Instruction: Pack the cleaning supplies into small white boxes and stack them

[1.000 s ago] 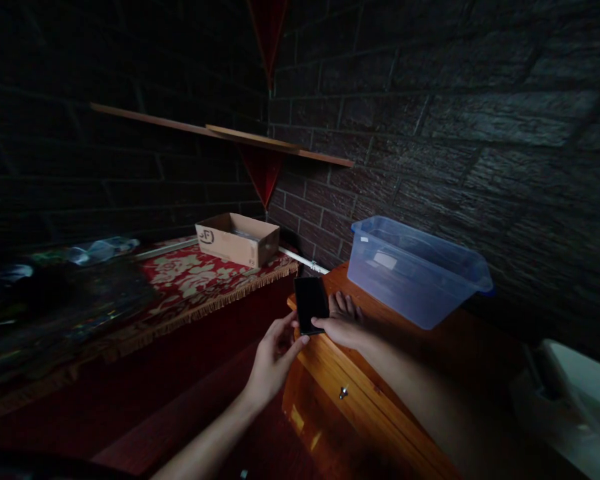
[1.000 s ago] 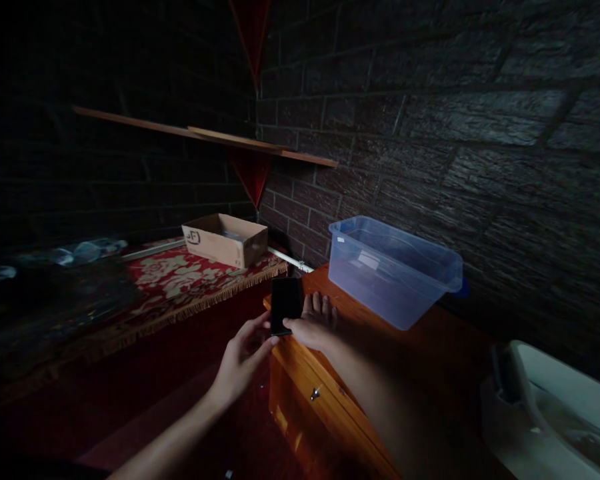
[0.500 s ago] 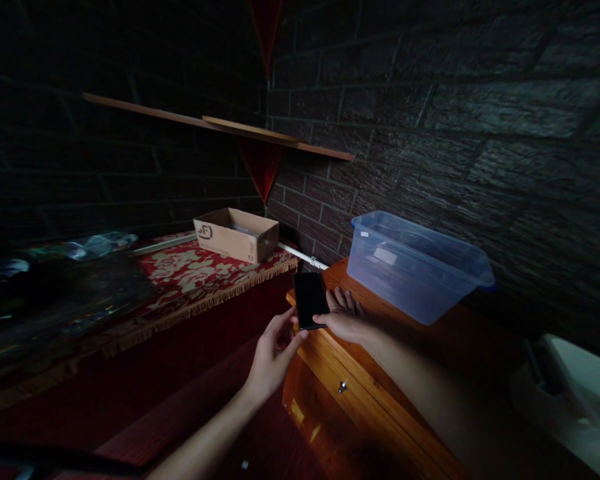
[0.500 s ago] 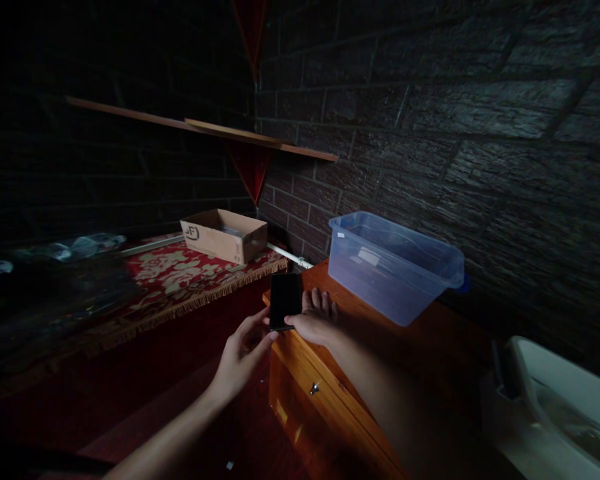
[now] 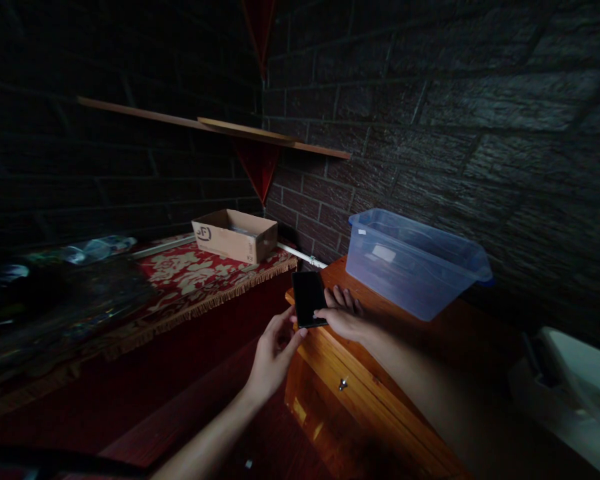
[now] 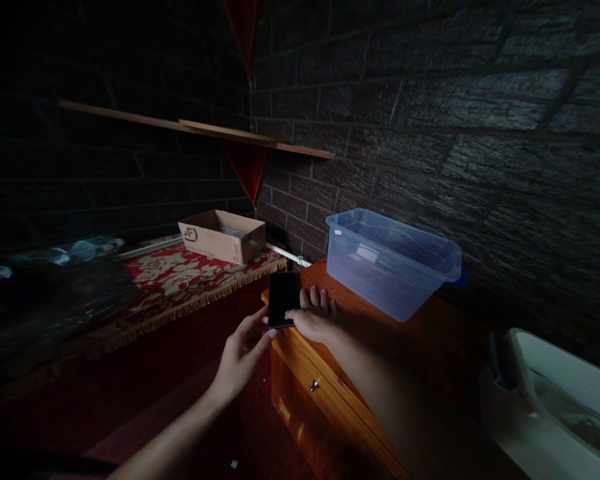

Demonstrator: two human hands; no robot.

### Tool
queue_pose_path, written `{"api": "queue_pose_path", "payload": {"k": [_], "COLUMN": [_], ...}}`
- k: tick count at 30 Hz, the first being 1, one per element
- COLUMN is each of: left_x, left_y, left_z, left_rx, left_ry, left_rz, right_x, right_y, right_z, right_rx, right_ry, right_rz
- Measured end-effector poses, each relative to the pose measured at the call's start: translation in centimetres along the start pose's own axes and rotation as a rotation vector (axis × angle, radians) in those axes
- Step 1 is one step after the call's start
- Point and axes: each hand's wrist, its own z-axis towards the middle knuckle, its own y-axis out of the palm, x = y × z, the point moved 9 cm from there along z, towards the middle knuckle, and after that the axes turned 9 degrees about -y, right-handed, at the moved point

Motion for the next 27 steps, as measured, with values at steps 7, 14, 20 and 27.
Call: {"api": "queue_pose_path", "payload": {"k": [7, 14, 20, 27], "left_x": [-0.3, -0.2, 0.0, 0.3], "left_y": [0.0, 0.0, -0.1, 0.1], "left_z": [0.1, 0.0, 0.1, 0.4], "left_rx": [0.019, 0.026, 0.030, 0.033], "left_ry": [0.001, -0.002, -0.006, 0.006], "left_rz": [-0.007, 0.012, 0.014, 0.067], "right_x": [-0.2, -0.1, -0.3, -0.2], "right_y": [0.0, 0.0, -0.4, -2.4], "right_z": [-0.1, 0.2, -0.4, -1.6], "right_rx": [-0.007, 0.003, 0.045, 0.222], "right_ry": [-0.008, -0.015, -0.023, -0.054], "right_rz": [-0.033, -0.032, 0.037, 0.259]}}
